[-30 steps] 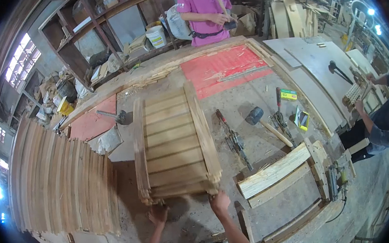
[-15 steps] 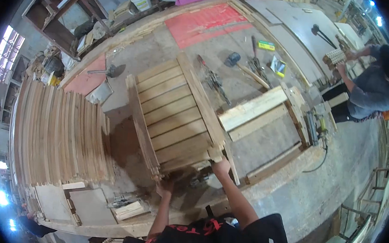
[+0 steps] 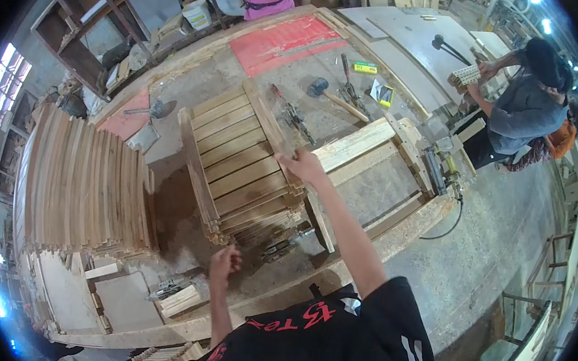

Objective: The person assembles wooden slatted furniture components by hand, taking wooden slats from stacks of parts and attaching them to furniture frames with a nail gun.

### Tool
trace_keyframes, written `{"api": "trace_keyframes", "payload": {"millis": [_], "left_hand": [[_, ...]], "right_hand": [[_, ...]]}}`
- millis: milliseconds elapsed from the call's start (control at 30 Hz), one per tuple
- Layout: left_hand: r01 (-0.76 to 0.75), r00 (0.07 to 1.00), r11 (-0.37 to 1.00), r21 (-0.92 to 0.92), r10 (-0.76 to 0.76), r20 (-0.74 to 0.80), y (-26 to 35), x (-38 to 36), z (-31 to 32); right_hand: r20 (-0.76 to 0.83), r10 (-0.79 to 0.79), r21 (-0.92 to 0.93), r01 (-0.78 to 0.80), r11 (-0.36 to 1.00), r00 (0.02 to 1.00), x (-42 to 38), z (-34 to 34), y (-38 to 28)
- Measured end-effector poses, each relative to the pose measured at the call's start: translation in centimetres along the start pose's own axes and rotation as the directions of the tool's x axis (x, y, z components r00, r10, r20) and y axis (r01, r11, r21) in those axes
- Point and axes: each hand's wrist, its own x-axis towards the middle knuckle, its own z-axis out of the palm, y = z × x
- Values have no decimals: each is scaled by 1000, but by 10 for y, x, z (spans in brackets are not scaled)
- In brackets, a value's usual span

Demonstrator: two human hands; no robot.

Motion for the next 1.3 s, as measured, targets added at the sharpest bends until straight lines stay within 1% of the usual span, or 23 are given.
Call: {"api": "trace_keyframes", "payload": {"millis": [100, 200, 233, 300, 400, 433, 500, 533, 567, 633, 667, 767, 833, 867, 933, 1000, 1033, 1100, 1133, 1167, 1200, 1267, 1300], "left_hand": [[-126, 985, 992, -22, 128, 115, 12, -7, 49], [-200, 968, 965, -169, 221, 116, 35, -17, 92], [-138, 985, 964, -227, 158, 75, 40, -21, 100], [-44, 999, 930, -366, 52, 12, 61, -23, 127], [49, 996, 691, -721, 18, 85, 72, -39, 160], [-61, 992, 591, -804, 122, 14, 68, -42, 178], [-266, 942, 344, -900, 290, -167, 59, -44, 220], [-357, 918, 307, -882, 289, -271, 41, -42, 237], [-430, 902, 349, -833, 216, -375, 22, -51, 246], [-550, 822, 415, -725, 112, -559, -1, -60, 272], [-513, 830, 492, -703, 74, -553, -7, -78, 277], [-562, 789, 512, -649, 96, -608, 18, -128, 296], [-563, 757, 583, -585, 81, -648, -19, -130, 272], [-560, 741, 619, -550, 77, -667, -35, -133, 267], [-487, 720, 827, -281, 198, -665, -27, -142, 273], [-360, 792, 900, -247, 155, -590, 28, -151, 303], [-290, 848, 887, -359, 64, -527, 61, -152, 325], [-153, 984, 969, -196, 130, -124, 49, -106, 319], [105, 994, 993, 46, -107, 31, 75, -99, 323], [-73, 995, 997, -3, 72, -68, 40, -62, 333], [-99, 982, 994, -51, 89, -169, 24, -33, 342], [-129, 989, 989, 79, 123, 76, 4, 14, 338], [-29, 999, 989, 143, 22, 48, 14, 18, 344]], "right_hand": [[207, -18, -330, 87, 940, 978, 13, -6, -34], [183, -6, -424, 84, 902, 983, 14, -12, -41], [179, -12, -449, 93, 889, 984, 7, -18, -47], [222, -87, -333, 160, 929, 971, -22, -38, -54], [315, -108, 4, 113, 994, 943, -73, -89, -56], [412, -117, 128, 69, 989, 903, -80, -98, -39], [310, -294, 179, 249, 952, 904, -93, -91, 8], [378, -346, 409, 181, 894, 859, -99, -96, 31], [445, -325, 463, 96, 881, 834, -109, -108, 45], [547, -309, 534, -40, 844, 778, -109, -151, 71], [673, -255, 406, -59, 912, 694, -108, -179, 81], [664, -426, 193, 409, 892, 615, -116, -244, 119], [473, -624, 39, 693, 720, 622, -110, -273, 132], [377, -722, -60, 793, 606, 580, -105, -282, 139], [544, -667, -71, 820, 568, 509, -90, -283, 162], [641, -614, -20, 810, 586, 461, -84, -286, 186], [634, -582, -18, 762, 647, 509, -87, -287, 203], [632, -539, 7, 691, 723, 557, -93, -276, 241], [640, -513, -30, 686, 727, 571, -99, -271, 260], [647, -490, -69, 684, 726, 585, -102, -268, 278], [647, -475, -95, 680, 727, 597, -97, -266, 293], [627, -432, -165, 653, 740, 648, -82, -263, 318], [639, -418, -188, 658, 729, 645, -75, -262, 322]]}}
